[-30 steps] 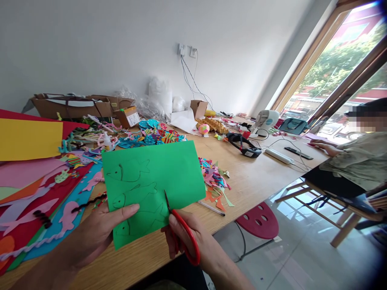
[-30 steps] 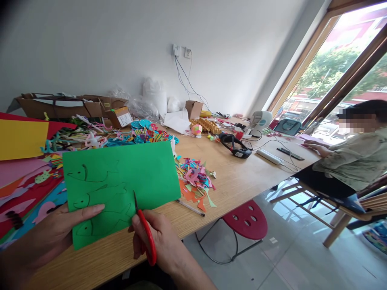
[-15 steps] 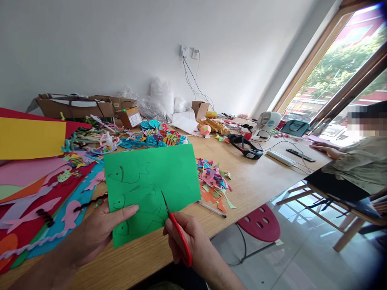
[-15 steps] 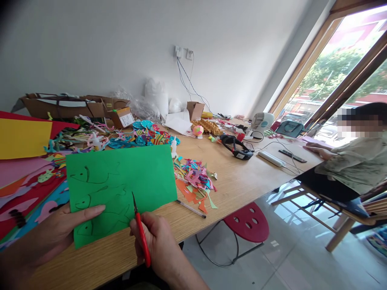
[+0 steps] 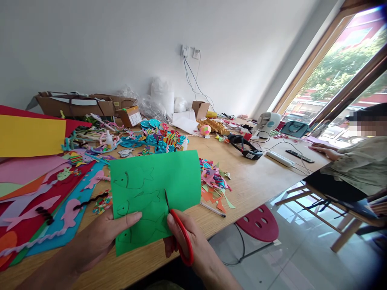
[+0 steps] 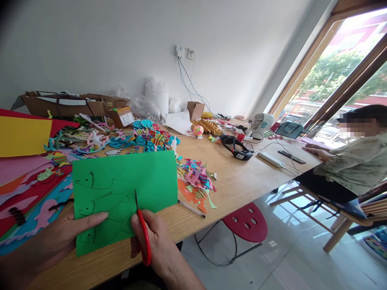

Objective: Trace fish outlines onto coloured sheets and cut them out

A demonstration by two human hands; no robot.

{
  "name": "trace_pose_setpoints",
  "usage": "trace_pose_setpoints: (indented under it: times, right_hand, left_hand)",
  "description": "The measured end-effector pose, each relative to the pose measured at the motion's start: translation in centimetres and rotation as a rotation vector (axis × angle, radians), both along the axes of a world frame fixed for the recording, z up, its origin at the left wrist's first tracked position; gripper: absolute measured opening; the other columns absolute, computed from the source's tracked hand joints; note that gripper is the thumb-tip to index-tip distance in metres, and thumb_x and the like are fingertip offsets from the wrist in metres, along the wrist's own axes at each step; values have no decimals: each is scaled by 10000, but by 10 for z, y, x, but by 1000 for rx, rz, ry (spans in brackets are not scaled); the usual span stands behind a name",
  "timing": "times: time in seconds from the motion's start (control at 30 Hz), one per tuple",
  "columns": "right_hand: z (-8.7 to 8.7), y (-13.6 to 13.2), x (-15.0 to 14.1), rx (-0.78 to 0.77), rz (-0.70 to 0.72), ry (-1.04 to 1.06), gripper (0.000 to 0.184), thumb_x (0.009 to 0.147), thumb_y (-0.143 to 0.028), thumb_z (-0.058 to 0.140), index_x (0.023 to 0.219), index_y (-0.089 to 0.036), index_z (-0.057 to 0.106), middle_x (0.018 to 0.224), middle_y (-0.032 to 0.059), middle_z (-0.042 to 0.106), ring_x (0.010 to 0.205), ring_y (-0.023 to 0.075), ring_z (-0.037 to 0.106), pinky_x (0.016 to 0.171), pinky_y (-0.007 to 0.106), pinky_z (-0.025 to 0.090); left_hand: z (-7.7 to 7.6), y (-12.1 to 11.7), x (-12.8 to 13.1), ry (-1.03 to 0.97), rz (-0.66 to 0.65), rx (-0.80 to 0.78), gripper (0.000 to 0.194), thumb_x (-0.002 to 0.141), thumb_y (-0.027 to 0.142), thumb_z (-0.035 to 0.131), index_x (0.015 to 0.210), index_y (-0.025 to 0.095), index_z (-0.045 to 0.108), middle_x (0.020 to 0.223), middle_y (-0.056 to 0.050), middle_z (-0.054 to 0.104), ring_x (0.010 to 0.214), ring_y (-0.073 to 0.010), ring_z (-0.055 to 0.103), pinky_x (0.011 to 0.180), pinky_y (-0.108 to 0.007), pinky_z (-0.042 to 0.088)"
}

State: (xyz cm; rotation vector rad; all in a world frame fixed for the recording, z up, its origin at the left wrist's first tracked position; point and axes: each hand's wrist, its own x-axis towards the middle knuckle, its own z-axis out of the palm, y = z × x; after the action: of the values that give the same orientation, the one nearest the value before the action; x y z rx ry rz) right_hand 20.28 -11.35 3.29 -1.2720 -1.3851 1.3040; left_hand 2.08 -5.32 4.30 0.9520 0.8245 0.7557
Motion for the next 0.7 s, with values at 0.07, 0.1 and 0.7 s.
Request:
trace_pose_setpoints:
  times: [0.07, 0.1, 0.7]
  right_hand:
    - [-4, 1, -1, -18, -12, 23, 527, 821, -668, 365, 622, -184, 424, 468, -34, 453, 442, 72, 435, 441, 177, 322]
    - [-7, 1, -2, -33, -19, 37, 529, 811, -677, 373, 624, -185, 419, 454, -41, 445, 416, 67, 424, 420, 174, 309]
    - [-8, 2, -4, -47, -48, 132, 502, 804, -652, 424, 697, -164, 468, 566, -31, 461, 487, 80, 493, 448, 177, 390]
  left_hand:
    - [-1, 1, -1, 6, -15, -13, 670, 658, 315, 770, 1275, 291, 509, 1139, -15, 648, 1082, -307, 579, 907, -395, 509]
    - [-1, 2, -1, 4, -23, -26, 657, 664, 319, 764, 1271, 297, 512, 1129, -13, 654, 1070, -306, 587, 904, -397, 511]
    - [-7, -10, 4, -41, -119, -189, 518, 663, 361, 754, 1138, 188, 642, 1039, -91, 694, 983, -337, 632, 945, -467, 457]
